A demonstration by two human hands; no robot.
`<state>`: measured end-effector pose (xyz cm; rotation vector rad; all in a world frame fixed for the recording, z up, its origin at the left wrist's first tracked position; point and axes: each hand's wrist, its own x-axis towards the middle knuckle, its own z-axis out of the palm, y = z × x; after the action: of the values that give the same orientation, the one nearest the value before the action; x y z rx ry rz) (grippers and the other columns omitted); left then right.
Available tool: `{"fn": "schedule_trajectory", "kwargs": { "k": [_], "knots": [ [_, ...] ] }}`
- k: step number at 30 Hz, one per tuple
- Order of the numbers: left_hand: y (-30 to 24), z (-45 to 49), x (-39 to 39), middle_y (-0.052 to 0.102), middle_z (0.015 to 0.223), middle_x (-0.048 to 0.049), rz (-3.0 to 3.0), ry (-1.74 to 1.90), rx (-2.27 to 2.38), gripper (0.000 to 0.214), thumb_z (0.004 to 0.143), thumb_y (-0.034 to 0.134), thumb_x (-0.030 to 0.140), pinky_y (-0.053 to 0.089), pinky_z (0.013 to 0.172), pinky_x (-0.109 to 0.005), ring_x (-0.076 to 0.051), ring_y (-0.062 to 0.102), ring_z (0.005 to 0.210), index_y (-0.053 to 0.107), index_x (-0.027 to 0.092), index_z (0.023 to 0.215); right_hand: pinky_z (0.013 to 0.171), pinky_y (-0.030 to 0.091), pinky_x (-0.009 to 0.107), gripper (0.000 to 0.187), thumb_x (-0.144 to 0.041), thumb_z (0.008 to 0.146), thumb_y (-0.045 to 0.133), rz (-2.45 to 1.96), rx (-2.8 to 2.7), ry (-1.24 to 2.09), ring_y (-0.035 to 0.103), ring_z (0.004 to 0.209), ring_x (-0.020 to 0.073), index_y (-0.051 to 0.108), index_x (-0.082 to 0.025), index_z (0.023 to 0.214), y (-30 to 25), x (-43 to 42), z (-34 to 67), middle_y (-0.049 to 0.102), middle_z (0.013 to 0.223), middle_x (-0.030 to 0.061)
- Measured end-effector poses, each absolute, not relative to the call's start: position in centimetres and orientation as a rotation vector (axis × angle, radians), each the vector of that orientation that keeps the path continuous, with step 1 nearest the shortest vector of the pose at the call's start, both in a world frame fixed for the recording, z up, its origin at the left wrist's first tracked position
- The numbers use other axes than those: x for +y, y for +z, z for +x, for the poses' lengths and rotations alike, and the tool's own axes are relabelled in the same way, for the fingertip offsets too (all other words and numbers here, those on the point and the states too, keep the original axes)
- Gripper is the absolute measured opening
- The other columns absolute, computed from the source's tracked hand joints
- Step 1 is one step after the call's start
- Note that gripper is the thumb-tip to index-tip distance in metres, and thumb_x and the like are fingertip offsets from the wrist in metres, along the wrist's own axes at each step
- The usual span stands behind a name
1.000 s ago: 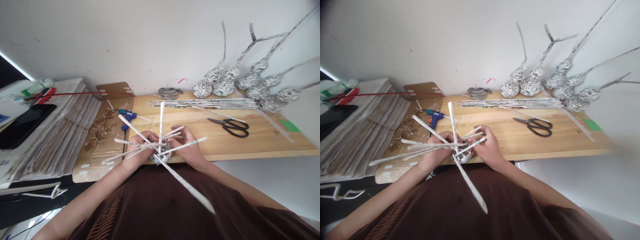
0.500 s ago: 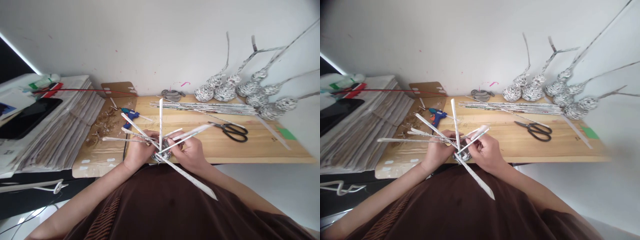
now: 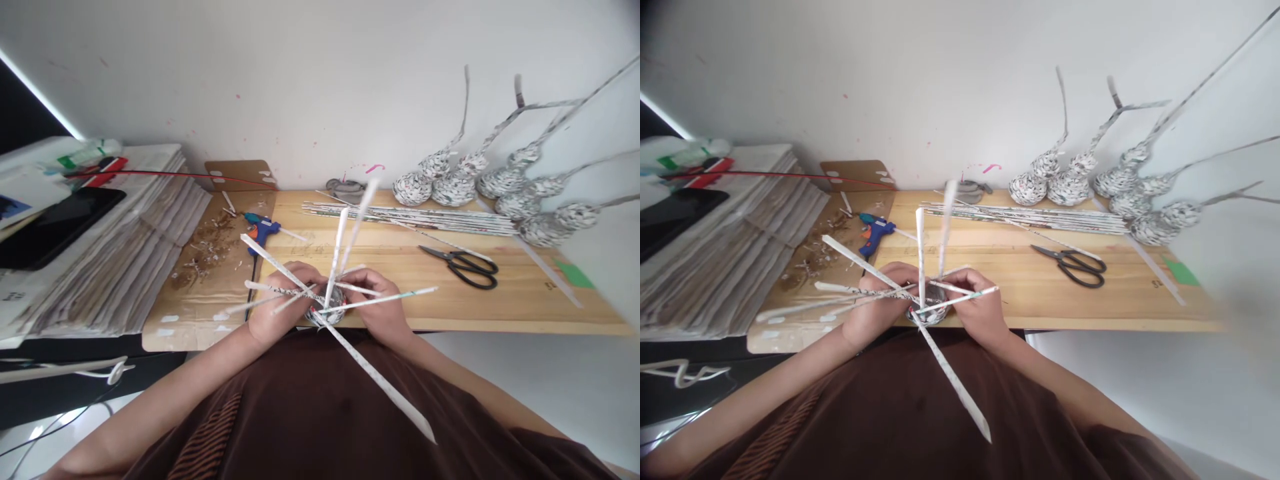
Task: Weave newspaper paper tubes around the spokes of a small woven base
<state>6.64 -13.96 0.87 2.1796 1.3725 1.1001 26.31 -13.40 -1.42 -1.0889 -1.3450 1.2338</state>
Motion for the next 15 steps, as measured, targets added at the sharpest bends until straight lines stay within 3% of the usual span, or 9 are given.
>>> {"fn": "schedule_trajectory", "kwargs": {
  "k": [5,11,15],
  "knots": [
    [0.4,6.3,-13.8,0.075,0.093,-0.0060,2.338,1.107,1.332,0.012,0.090,0.066,0.018,0.055,0.084,-0.033,-0.020,0.069,0.089,0.077,0.020,0.093,0.077,0.059,0.033,0.008,-0.028,0.083,0.072,-1.054,-1.373,1.246,0.072,0.084,0.0207,0.074,-0.021,0.086,-1.4,-13.9,26.4,0.076,0.092,0.0052],
    [1.9,6.6,-14.1,0.074,0.097,-0.0089,2.401,0.873,1.306,0.020,0.093,0.058,0.017,0.054,0.082,-0.036,-0.023,0.067,0.092,0.077,0.020,0.100,0.094,0.058,0.038,0.028,-0.031,0.087,0.071,-0.986,-1.482,1.311,0.071,0.106,0.0240,0.072,-0.024,0.114,-1.6,-15.0,27.4,0.075,0.116,0.0075],
    [2.8,7.0,-14.2,0.074,0.093,-0.0079,2.384,0.887,1.269,0.021,0.092,0.057,0.014,0.054,0.079,-0.036,-0.023,0.068,0.087,0.077,0.020,0.094,0.099,0.056,0.041,0.027,-0.030,0.091,0.068,-1.005,-1.581,1.139,0.070,0.109,0.0248,0.074,-0.027,0.117,-2.1,-15.1,27.5,0.075,0.119,0.0075]
  ]
}}
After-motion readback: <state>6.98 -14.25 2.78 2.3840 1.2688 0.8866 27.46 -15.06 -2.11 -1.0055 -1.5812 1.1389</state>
